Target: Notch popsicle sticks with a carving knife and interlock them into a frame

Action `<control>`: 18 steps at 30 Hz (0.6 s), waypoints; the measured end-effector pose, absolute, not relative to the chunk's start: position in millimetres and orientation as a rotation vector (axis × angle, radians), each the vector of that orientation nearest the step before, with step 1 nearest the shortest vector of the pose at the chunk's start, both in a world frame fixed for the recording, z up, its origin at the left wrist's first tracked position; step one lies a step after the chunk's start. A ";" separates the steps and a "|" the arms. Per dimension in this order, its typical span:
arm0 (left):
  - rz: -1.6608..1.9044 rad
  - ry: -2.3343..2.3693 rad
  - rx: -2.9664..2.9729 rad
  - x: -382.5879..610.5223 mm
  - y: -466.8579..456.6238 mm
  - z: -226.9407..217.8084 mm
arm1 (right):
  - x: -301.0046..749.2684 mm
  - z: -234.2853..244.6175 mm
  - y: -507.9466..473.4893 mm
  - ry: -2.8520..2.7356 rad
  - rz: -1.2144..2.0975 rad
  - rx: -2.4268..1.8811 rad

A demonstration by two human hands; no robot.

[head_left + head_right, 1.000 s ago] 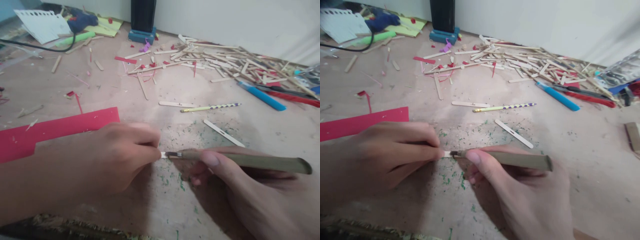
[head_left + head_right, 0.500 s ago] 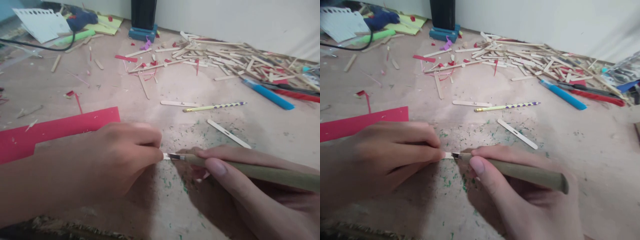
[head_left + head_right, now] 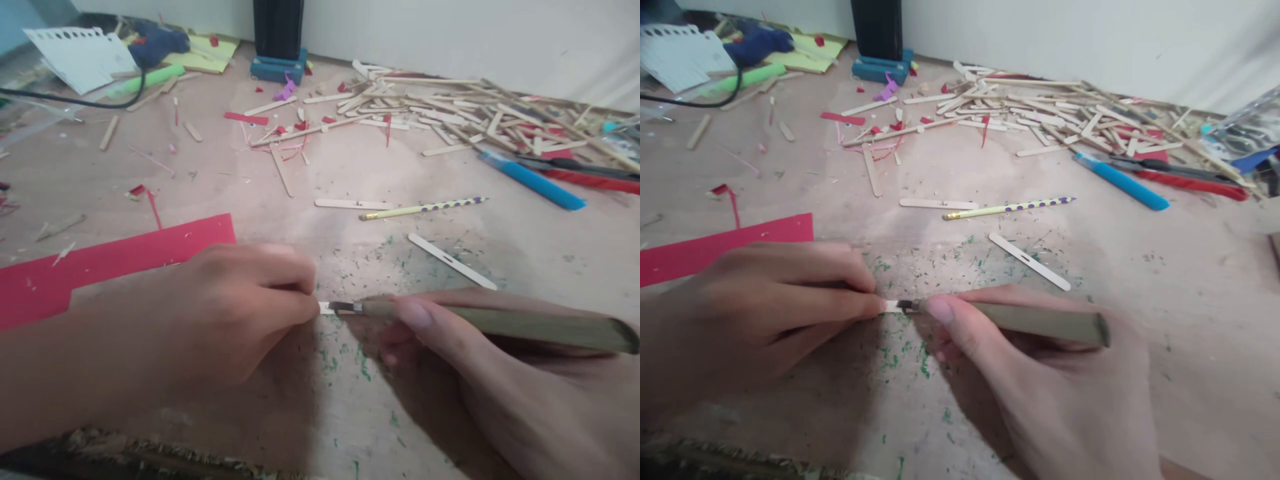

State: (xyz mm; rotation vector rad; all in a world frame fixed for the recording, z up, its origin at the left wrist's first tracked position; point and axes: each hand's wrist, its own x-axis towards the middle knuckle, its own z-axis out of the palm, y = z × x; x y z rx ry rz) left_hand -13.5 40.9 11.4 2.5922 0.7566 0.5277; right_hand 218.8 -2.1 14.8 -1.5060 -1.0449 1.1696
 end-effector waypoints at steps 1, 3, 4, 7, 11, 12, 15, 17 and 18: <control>0.523 0.737 2.600 -13.5 41.6 11.3 | 216.0 16.7 -2.9 -1.033 1.139 -1.540; 0.509 0.716 2.611 -13.8 43.1 10.8 | 210.8 19.5 -5.4 -1.013 1.062 -1.585; 0.514 0.729 2.616 -14.0 43.6 10.7 | 209.3 20.1 -6.6 -1.011 1.023 -1.587; 0.520 0.743 2.643 -14.5 44.2 10.6 | 210.2 19.4 -8.9 -1.064 1.001 -1.574; 0.523 0.715 2.652 -14.1 43.9 10.9 | 215.6 17.8 -9.0 -1.189 0.974 -1.613; 0.533 0.725 2.647 -13.7 43.8 11.0 | 215.8 18.0 -9.1 -1.196 0.969 -1.615; 0.548 0.745 2.636 -12.1 43.5 10.9 | 214.3 18.8 -9.9 -1.092 1.066 -1.597; 0.542 0.768 2.631 -11.4 43.5 10.9 | 214.7 17.5 -10.5 -1.006 1.157 -1.579; 0.540 0.782 2.630 -11.3 43.5 11.0 | 216.0 16.2 -10.5 -0.991 1.186 -1.563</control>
